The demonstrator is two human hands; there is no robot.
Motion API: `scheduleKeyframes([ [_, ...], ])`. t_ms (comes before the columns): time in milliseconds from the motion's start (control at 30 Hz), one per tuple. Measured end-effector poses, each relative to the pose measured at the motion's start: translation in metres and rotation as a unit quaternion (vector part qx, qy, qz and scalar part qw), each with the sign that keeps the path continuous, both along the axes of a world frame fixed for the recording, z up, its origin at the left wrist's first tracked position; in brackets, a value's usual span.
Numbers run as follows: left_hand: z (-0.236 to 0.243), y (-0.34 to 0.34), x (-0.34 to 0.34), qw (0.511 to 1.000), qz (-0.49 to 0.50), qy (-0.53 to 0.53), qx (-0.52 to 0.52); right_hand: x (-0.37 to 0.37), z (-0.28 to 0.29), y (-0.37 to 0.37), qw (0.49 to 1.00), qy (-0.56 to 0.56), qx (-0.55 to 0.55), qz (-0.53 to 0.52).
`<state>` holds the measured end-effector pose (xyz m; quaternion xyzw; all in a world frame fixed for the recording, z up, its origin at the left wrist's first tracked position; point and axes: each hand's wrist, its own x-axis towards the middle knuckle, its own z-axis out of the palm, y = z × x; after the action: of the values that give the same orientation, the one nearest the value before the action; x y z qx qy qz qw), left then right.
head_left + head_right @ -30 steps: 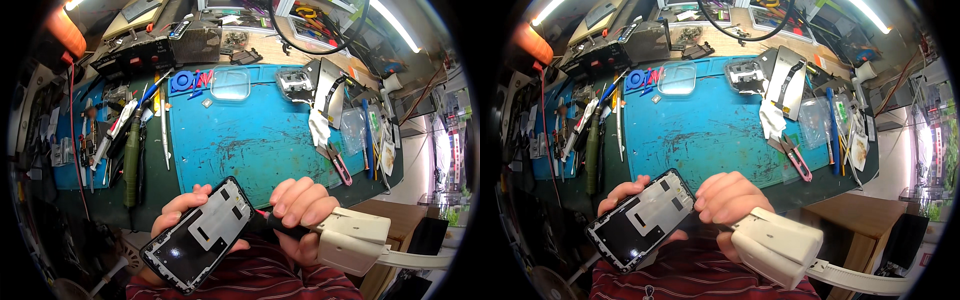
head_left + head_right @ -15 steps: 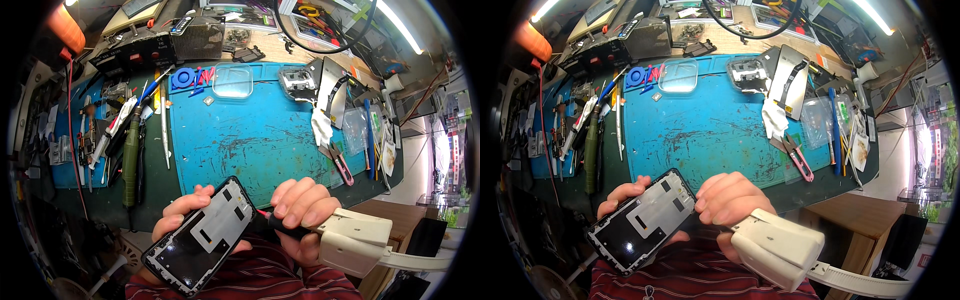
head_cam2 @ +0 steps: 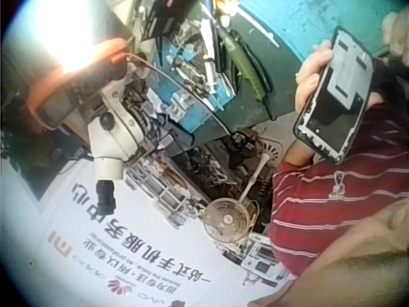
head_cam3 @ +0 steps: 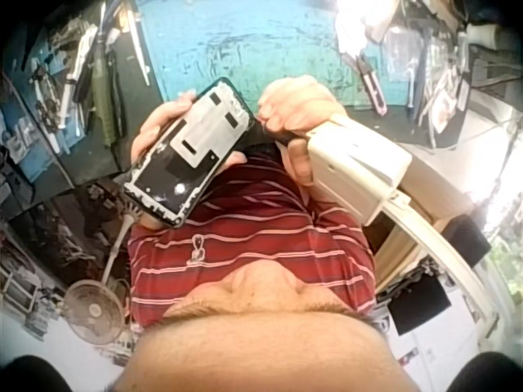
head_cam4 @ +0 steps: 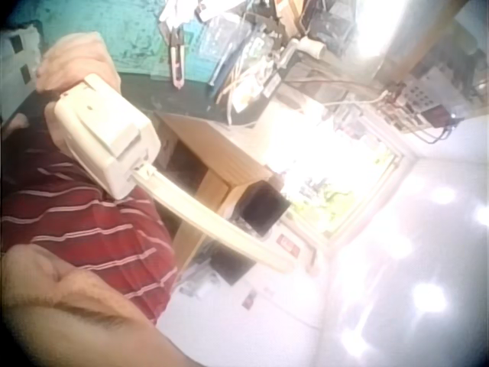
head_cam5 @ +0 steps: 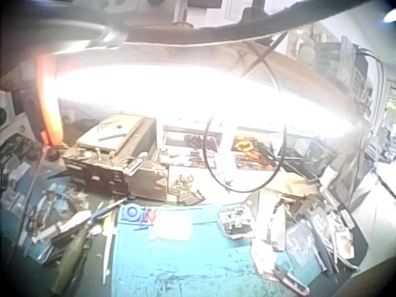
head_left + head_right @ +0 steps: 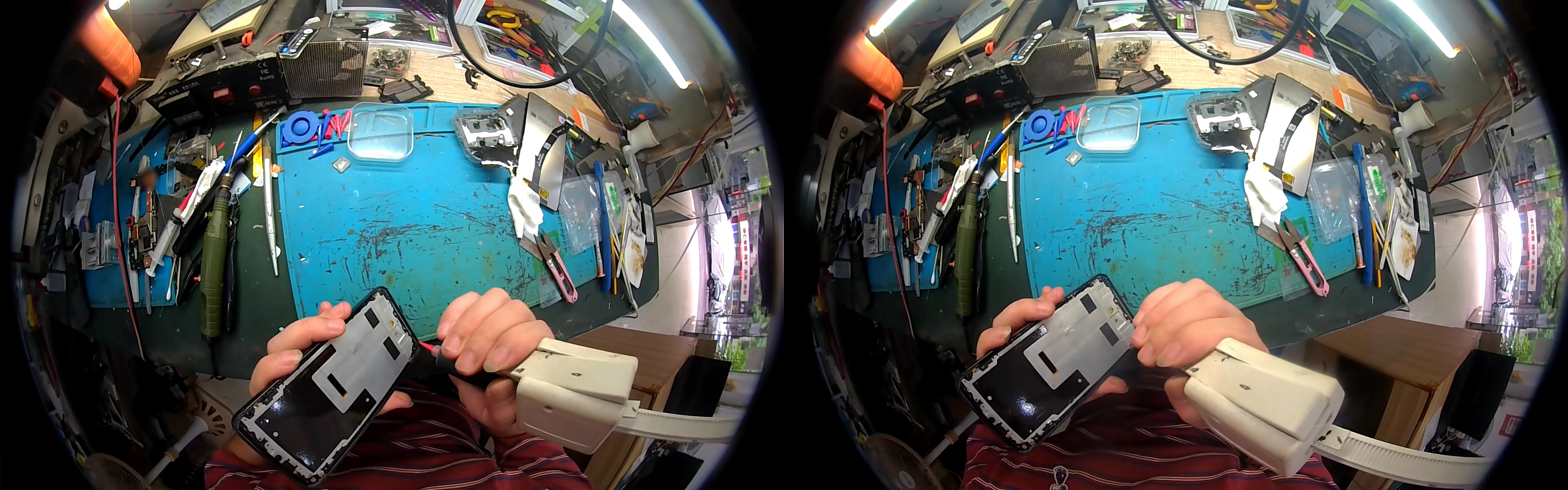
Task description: The person applies adhesive tape to the back of a smartphone frame, uses a heat gun to warm the edges, and then attaches the back cover. They wipe the cover with a cloth and reattach internal components including the battery and ribbon cables.
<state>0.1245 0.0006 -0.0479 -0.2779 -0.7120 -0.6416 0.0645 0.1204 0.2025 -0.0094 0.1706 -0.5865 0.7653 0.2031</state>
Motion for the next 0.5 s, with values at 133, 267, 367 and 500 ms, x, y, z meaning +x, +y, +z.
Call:
scheduleKeyframes([
  [133, -0.0034, 0.0003, -0.0013, 1.0, 0.0, 0.009, 0.001, 0.0008, 0.0003, 0.0002, 1.0, -0.003, 0.003, 0.0],
  [267, -0.0021, -0.0016, -0.0006, 1.0, -0.002, 0.002, -0.008, 0.0001, -0.0004, 0.0, 1.0, 0.004, 0.009, -0.005],
  [367, 0.0008, -0.0002, -0.0008, 1.0, -0.006, -0.003, -0.002, -0.0005, -0.0002, 0.0003, 1.0, 0.009, 0.009, -0.004],
  [500, 0.0003, 0.0001, -0.0018, 1.0, -0.01, -0.001, 0.008, -0.0002, 0.0007, 0.0004, 1.0, 0.003, 0.005, -0.001],
])
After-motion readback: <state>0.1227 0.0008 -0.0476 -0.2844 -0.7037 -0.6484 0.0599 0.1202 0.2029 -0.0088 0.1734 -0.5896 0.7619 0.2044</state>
